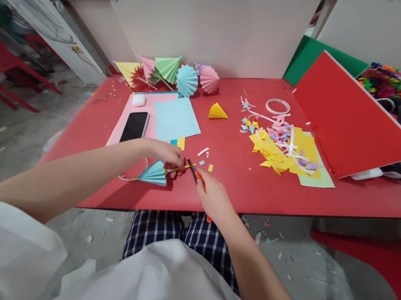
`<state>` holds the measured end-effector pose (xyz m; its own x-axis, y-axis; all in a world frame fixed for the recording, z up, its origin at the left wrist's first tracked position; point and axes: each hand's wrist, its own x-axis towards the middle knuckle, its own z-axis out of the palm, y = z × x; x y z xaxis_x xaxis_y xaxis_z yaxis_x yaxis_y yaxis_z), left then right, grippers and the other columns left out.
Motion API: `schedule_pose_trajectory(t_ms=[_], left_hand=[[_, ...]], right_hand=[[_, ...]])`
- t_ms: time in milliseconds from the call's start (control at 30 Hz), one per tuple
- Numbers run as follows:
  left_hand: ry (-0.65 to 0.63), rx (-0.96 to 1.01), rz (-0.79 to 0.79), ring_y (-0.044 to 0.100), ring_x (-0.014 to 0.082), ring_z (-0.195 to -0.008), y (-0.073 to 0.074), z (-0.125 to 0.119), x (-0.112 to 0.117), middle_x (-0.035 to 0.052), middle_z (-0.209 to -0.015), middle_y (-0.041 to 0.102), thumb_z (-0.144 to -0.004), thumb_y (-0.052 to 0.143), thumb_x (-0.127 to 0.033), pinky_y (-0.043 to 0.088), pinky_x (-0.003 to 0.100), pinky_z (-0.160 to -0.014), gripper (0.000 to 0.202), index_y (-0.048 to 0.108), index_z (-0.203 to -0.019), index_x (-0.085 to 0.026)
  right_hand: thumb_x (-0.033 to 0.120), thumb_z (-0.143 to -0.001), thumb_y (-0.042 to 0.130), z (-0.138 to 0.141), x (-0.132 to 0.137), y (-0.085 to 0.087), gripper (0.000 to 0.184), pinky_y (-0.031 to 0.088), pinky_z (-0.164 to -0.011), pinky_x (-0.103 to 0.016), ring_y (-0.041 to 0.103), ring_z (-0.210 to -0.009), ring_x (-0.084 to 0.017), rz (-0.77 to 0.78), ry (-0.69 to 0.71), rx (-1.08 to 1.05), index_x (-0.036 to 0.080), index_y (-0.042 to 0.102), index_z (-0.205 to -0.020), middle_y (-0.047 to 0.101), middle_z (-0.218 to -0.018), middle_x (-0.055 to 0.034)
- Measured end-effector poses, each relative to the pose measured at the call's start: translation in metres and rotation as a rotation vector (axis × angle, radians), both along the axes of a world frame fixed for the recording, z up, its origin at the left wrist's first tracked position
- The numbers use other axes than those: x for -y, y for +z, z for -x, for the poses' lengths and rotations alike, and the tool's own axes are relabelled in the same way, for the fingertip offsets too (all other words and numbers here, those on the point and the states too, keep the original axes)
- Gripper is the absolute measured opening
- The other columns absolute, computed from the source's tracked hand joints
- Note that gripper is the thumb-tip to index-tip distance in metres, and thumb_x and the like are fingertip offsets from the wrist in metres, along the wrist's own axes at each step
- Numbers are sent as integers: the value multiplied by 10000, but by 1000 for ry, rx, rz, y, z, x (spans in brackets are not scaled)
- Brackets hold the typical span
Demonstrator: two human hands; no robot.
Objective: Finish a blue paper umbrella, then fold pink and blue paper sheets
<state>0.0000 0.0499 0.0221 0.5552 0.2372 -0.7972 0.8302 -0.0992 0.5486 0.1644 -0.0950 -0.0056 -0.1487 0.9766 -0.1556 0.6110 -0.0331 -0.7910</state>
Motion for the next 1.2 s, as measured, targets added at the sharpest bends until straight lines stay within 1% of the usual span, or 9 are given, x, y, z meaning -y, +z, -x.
schedule_pose_trajectory(t_ms=[133, 233, 367, 467, 567, 733, 967, 1100, 1200], left_hand=[[-11, -22, 1, 595, 127, -595, -1, 0, -1, 53, -657, 684, -686, 500, -227, 470, 248, -660, 186, 661, -717, -138], [-16, -30, -1, 602, 124, -607, -1, 0, -1, 51, -694, 687, -708, 485, -238, 473, 244, -652, 201, 653, -756, -139], [-27, -28, -1, 606, 130, -625, -2, -1, -1, 59, -707, 686, -708, 482, -246, 476, 250, -666, 207, 650, -759, -136], [-33, -28, -4, 611, 140, -635, -5, -1, -1, 61, -700, 684, -695, 484, -240, 480, 265, -693, 203, 648, -752, -135], [-38, -38, -12, 620, 153, -654, -7, -2, -2, 60, -687, 681, -683, 490, -239, 482, 282, -720, 191, 645, -732, -138], [-43, -71, -39, 626, 170, -681, -7, -4, -1, 66, -678, 679, -669, 498, -236, 486, 301, -736, 171, 635, -692, -138], [-63, -115, -73, 614, 158, -662, -4, -11, 1, 55, -682, 668, -682, 483, -242, 489, 268, -694, 162, 612, -659, -148], [-83, -142, -71, 624, 158, -686, -4, -14, -1, 59, -726, 676, -682, 464, -240, 497, 249, -679, 168, 607, -679, -151], [-132, -161, -59, 636, 166, -706, -9, -15, -4, 69, -750, 683, -685, 439, -243, 506, 258, -690, 194, 610, -682, -152]], right_hand=[[215, -889, 328, 6, 6, 0, 454, 433, -663, -244, 587, -673, -128, 12, -4, 44, 245, 420, -1333, 647, -812, -23], [211, -887, 325, 7, 7, 0, 465, 433, -681, -245, 595, -745, -140, -15, 29, 117, 258, 408, -1343, 649, -899, -37], [235, -904, 302, 10, 7, 1, 464, 427, -742, -258, 592, -888, -169, -19, 65, 241, 253, 381, -1360, 633, -1024, -65], [245, -909, 286, 13, 7, 2, 469, 421, -722, -268, 600, -887, -187, 7, 81, 328, 261, 358, -1372, 624, -1057, -78], [241, -907, 278, 16, 7, 4, 476, 415, -694, -276, 608, -862, -196, 14, 103, 381, 256, 343, -1379, 628, -1047, -85], [228, -904, 278, 18, 6, 4, 477, 413, -696, -278, 609, -888, -202, 14, 121, 400, 254, 341, -1377, 634, -1027, -88], [207, -896, 286, 20, 6, 8, 485, 418, -731, -281, 609, -922, -203, 25, 129, 417, 233, 341, -1377, 630, -1050, -101], [201, -889, 296, 24, 6, 12, 495, 427, -692, -289, 628, -851, -210, 36, 147, 517, 220, 329, -1382, 635, -1021, -111], [212, -889, 306, 26, 6, 14, 501, 430, -653, -287, 635, -794, -212, 33, 171, 572, 219, 308, -1391, 647, -972, -105]])
